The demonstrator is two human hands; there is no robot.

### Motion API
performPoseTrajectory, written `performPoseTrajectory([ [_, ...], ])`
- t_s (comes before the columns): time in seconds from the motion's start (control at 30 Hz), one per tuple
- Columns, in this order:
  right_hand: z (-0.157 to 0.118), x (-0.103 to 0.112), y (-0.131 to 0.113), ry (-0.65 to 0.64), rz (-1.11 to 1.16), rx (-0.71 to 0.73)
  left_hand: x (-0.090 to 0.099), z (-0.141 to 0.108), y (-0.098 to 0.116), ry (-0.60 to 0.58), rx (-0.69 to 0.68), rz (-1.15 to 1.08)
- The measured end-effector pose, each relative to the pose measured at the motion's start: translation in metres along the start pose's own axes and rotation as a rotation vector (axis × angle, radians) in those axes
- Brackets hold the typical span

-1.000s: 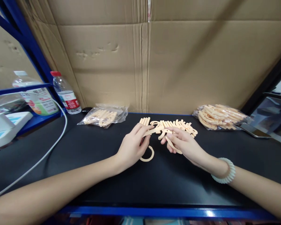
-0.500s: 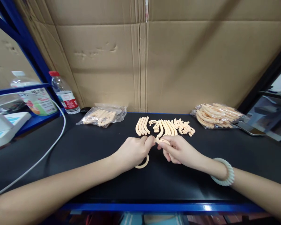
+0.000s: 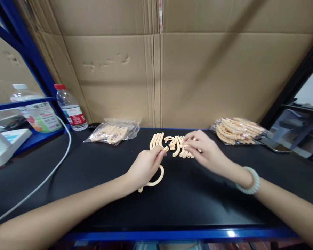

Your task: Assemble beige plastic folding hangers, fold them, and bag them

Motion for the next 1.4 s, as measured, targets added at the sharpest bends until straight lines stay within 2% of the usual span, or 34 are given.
performPoseTrajectory([
  [0.1, -0.007, 0.019, 0.053, 0.017, -0.097, -0.054, -0.002, 0.006, -0.015, -0.066, 0.159, -0.252],
  [0.17, -0.016, 0.018, 0.085, -0.055, -0.082, -0.095, -0.007, 0.008, -0.027, -0.120, 0.283, -0.413],
  [0.23, -0.027, 0.009, 0.106, -0.165, -0.066, -0.134, -0.007, 0.009, -0.036, -0.135, 0.367, -0.517],
  [0.33, -0.040, -0.007, 0.121, -0.316, -0.051, -0.178, -0.005, 0.009, -0.042, -0.121, 0.435, -0.620],
  [0.43, -0.045, -0.014, 0.122, -0.370, -0.044, -0.167, -0.003, 0.007, -0.048, -0.100, 0.488, -0.691],
  [0.53, -0.038, -0.010, 0.111, -0.315, -0.101, -0.124, -0.002, 0.006, -0.052, -0.062, 0.520, -0.723],
  [0.6, -0.027, -0.004, 0.090, -0.234, -0.108, -0.090, -0.001, 0.004, -0.053, -0.036, 0.533, -0.743],
  [0.73, -0.003, 0.003, 0.014, -0.077, 0.058, -0.004, 0.001, 0.002, -0.050, 0.019, 0.523, -0.814],
  [0.77, 0.001, 0.003, -0.009, -0.056, 0.087, 0.057, 0.002, 0.002, -0.049, 0.034, 0.515, -0.837],
  [0.83, 0.004, -0.006, -0.044, -0.113, 0.079, 0.157, 0.003, 0.001, -0.046, 0.053, 0.486, -0.892],
  [0.87, 0.003, -0.012, -0.055, -0.150, 0.040, 0.189, 0.003, 0.000, -0.044, 0.057, 0.466, -0.922],
  [0.93, -0.001, -0.022, -0.060, -0.206, -0.056, 0.194, 0.002, -0.001, -0.040, 0.053, 0.429, -0.968],
  [1.1, -0.008, -0.029, -0.033, -0.212, -0.105, 0.067, -0.001, -0.002, -0.035, 0.031, 0.367, -0.944],
  [1.2, -0.008, -0.029, -0.027, -0.217, -0.099, 0.047, 0.007, -0.002, -0.036, 0.104, 0.306, -0.843],
  [1.27, -0.009, -0.029, -0.030, -0.214, -0.127, 0.068, 0.023, -0.003, -0.029, 0.232, 0.171, -0.615],
  [1.33, -0.010, -0.031, -0.036, -0.215, -0.162, 0.107, 0.034, -0.008, -0.007, 0.317, -0.050, -0.250],
  [1.4, -0.011, -0.033, -0.042, -0.207, -0.186, 0.141, 0.025, -0.015, 0.018, 0.283, -0.271, 0.095],
])
Point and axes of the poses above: each hand's wrist, its own z-axis towards the middle knuckle, its own x-axis out of the back of the hand, y = z × x, the point moved 9 cm from there along z, towards the middle knuckle, and after that the axes turned 8 degrees about x, right-handed, at the moved point
